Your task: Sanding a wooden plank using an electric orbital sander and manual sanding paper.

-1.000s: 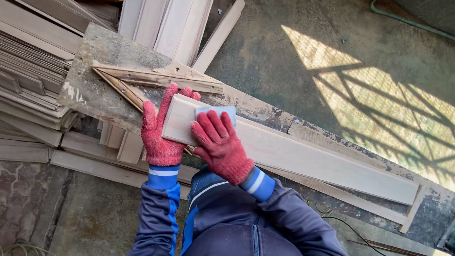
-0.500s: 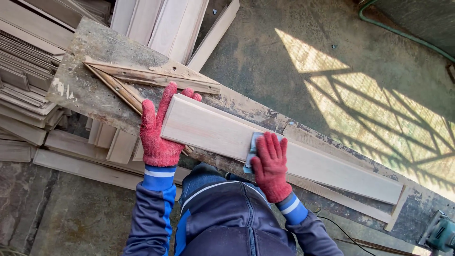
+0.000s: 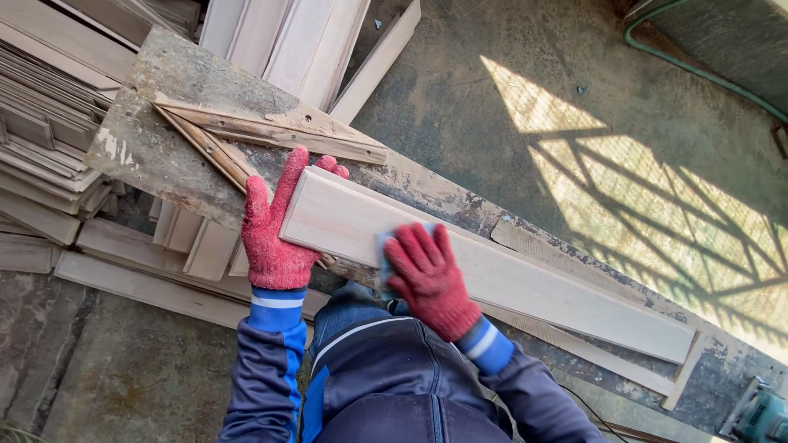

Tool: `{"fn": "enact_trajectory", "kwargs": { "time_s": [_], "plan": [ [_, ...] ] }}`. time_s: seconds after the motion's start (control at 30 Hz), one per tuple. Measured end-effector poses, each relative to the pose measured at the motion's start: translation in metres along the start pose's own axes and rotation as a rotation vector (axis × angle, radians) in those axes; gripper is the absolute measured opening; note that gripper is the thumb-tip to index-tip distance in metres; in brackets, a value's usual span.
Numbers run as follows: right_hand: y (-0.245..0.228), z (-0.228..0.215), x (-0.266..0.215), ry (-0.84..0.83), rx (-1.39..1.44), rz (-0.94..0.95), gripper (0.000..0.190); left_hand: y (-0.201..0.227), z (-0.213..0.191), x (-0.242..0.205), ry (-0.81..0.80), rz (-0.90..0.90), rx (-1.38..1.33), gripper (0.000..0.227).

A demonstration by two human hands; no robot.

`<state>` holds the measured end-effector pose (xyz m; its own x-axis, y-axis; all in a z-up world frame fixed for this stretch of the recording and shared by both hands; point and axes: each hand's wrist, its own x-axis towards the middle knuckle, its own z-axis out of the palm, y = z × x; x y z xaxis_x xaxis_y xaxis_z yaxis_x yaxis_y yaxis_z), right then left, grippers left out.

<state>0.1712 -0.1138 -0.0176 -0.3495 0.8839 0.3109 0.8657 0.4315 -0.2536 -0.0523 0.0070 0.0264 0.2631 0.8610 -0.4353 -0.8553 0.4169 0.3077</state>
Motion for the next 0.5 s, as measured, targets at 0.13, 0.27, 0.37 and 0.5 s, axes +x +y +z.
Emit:
{"fn": "enact_trajectory", "kwargs": {
  "time_s": [0.13, 0.27, 0.37, 0.5],
  "plan": [
    [0.005, -0.007, -0.016, -0.053, -0.083, 0.026, 0.053, -0.007, -0.004, 0.0, 0.002, 0.023, 0.014, 0.075],
    [-0.029, 0.014, 0.054, 0.05, -0.034, -0.009, 0.054, -0.004, 0.004, 0.005, 0.008, 0.019, 0.045, 0.075],
    [-0.056, 0.021, 0.097, 0.059, 0.038, -0.042, 0.054, 0.0, 0.003, 0.001, 0.006, 0.009, 0.053, 0.074],
    [-0.051, 0.021, 0.087, 0.116, 0.026, -0.029, 0.051, 0.003, 0.011, -0.002, 0.049, -0.041, 0.072, 0.078]
  ]
}}
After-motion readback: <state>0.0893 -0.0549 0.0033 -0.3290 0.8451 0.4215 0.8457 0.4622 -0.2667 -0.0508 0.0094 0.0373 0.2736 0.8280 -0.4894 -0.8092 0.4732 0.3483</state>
